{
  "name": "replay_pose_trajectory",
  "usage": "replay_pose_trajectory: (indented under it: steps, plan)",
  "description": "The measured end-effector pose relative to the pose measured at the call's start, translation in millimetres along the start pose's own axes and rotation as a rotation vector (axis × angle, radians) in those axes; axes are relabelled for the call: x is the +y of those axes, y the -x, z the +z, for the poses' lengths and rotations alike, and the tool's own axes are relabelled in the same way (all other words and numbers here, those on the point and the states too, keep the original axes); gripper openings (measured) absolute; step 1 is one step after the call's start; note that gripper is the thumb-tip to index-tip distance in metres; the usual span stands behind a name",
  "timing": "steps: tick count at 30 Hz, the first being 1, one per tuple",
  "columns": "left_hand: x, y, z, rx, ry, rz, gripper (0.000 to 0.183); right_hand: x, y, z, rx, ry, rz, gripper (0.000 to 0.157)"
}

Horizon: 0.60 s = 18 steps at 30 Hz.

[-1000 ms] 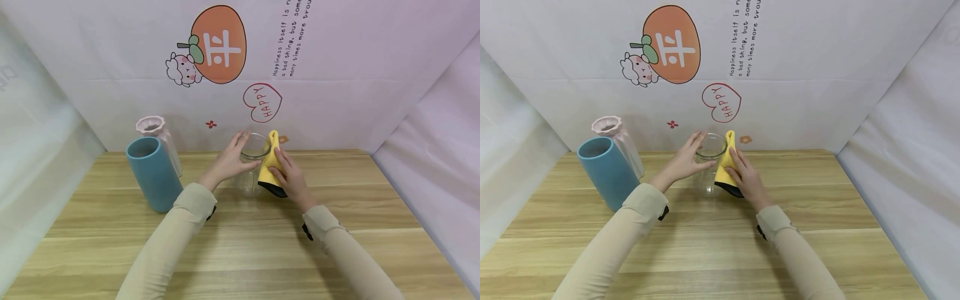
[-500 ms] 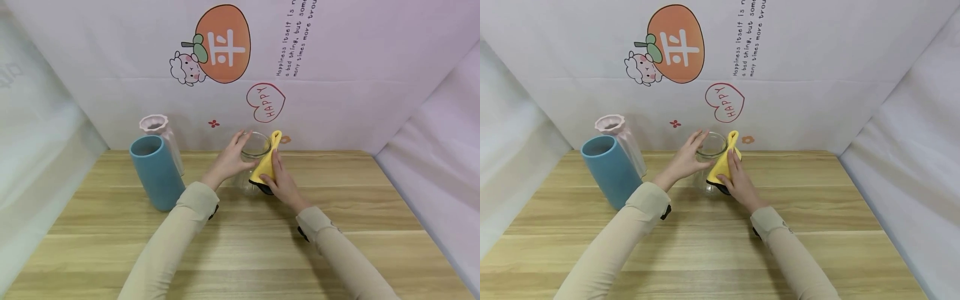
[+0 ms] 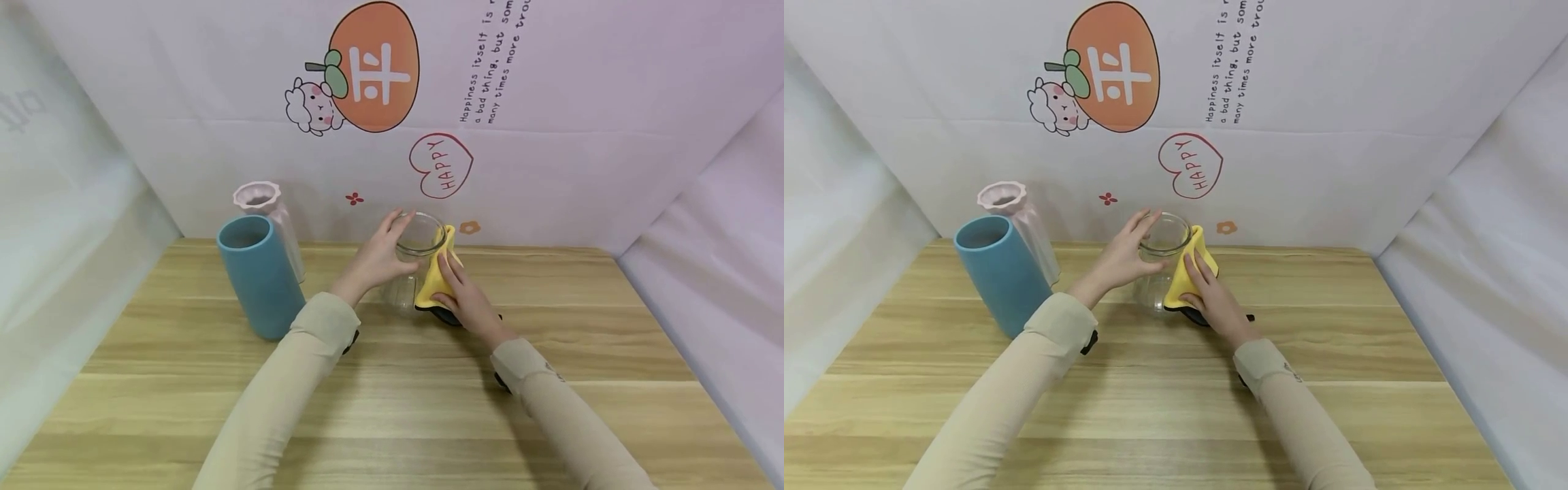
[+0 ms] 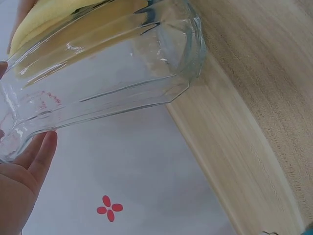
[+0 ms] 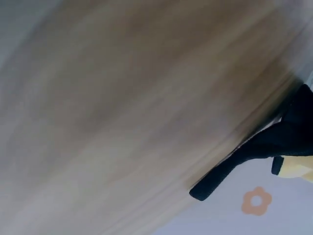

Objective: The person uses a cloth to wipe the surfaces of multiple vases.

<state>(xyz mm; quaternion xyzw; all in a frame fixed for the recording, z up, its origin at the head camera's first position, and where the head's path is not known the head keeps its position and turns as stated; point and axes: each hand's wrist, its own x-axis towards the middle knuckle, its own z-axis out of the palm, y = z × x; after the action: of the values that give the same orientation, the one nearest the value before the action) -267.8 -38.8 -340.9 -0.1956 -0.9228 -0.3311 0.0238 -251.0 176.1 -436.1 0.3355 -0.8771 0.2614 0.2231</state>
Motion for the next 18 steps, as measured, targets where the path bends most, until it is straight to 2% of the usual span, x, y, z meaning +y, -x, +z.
replay_pose_trajectory:
  steps: [4, 10, 18]
  plan:
    - [0.1, 0.3, -0.2, -0.003, 0.006, -0.002, 0.091, 1.9, 2.4, -2.9, -0.043, 0.001, 0.007, 0.086]
    - [-0.6, 0.0, 0.3, -0.003, 0.001, -0.007, 0.092, 6.1, 8.0, -7.5, -0.157, 0.035, 0.027, 0.076]
    - [-0.6, -0.6, 2.1, 0.002, 0.01, 0.001, 0.093, 13.3, 16.2, -13.7, -0.271, 0.07, 0.046, 0.073]
